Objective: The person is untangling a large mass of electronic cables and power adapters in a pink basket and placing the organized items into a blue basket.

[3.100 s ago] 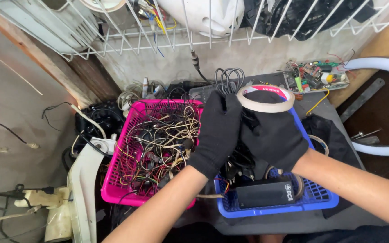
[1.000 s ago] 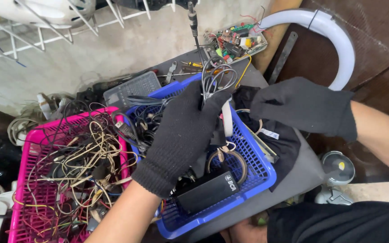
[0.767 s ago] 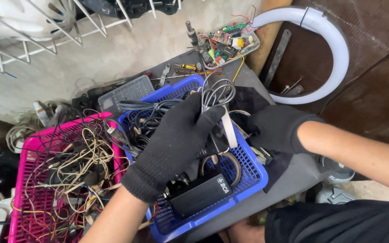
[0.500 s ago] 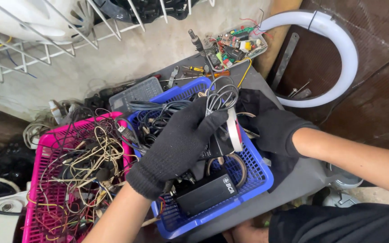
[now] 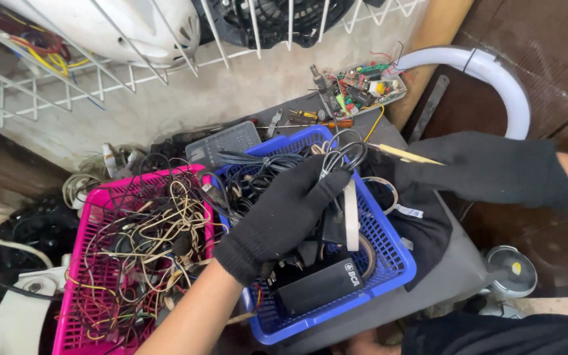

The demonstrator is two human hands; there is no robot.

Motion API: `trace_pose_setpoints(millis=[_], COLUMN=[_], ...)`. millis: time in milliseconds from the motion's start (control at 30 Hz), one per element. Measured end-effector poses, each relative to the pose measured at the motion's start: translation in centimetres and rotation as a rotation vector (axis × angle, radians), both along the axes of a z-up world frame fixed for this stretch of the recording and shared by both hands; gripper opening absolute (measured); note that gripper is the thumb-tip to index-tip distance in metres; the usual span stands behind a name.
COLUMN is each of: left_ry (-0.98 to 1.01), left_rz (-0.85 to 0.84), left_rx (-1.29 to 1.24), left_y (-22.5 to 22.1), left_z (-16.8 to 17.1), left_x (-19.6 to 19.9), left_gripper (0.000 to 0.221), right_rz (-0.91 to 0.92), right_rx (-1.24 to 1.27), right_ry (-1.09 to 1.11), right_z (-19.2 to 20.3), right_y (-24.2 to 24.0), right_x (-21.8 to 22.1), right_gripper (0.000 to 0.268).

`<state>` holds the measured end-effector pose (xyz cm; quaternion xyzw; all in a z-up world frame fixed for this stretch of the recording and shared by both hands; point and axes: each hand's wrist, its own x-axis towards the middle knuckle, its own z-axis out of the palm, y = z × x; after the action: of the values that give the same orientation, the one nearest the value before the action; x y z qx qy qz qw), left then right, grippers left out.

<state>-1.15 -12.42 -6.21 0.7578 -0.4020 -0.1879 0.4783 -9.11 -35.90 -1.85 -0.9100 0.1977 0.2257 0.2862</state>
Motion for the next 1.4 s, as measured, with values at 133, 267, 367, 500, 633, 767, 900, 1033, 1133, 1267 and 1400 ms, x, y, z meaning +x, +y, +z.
trace_pose_setpoints(millis=[133,267,367,500,633,767,900,1033,1133,1267,1400], left_ry=[0.048,-0.026,-0.028,0.022,-0.021,-0.087,-0.100,-0.025,0.006,-0.011,0.003], left_rz=[0.025,0.033,0.019,0.072,0.070,0.102,0.129,0.157,0.143,0.149,0.152], left_rx=[-0.033,-0.052,-0.059,-0.025,-0.082,-0.042,-0.039,0.009,-0.023,0.012,0.006], left_y=[0.7,1.3,1.6,1.7,0.9,0.4,0.0,0.4,0.4,0.4,0.4], left_z=[-0.6,-0.8,-1.0,-0.7,-1.0,-1.3,-1.8,-1.0,-0.8,-0.7,-0.8], left_x=[0.3,0.7,0.6,0.0,-0.3,-0.5,-0.5,-1.0,-1.3,-1.5,-1.5], left_gripper=[0.026,0.033,0.032,0.033,0.034,0.032,0.038,0.036,0.033,0.041,0.052], right_rz=[0.139,0.114,0.130,0.199,0.222,0.068,0.276,-0.082,0.090,0.075,0.085], right_rx=[-0.247,-0.261,-0.220,-0.225,-0.286,-0.178,-0.160,-0.172,-0.212,-0.211,-0.195], right_ry=[-0.035,-0.156,-0.220,-0.283,-0.241,-0.170,-0.431,-0.074,-0.203,-0.213,-0.307], right_z=[-1.1,-0.1,-1.7,-2.5,-1.1,-0.5,-2.4,-0.3,-2.4,-2.5,-2.9], right_y=[-0.8,1.6,1.4,2.0,4.0,5.4,3.9,6.3,4.9,4.7,4.2], right_x=[-1.9,-3.8,-4.0,-4.3,-4.1,-4.0,-4.3,-4.1,-4.3,-4.3,-4.5], right_gripper=[0.037,0.039,0.033,0.044,0.042,0.029,0.026,0.036,0.027,0.028,0.036])
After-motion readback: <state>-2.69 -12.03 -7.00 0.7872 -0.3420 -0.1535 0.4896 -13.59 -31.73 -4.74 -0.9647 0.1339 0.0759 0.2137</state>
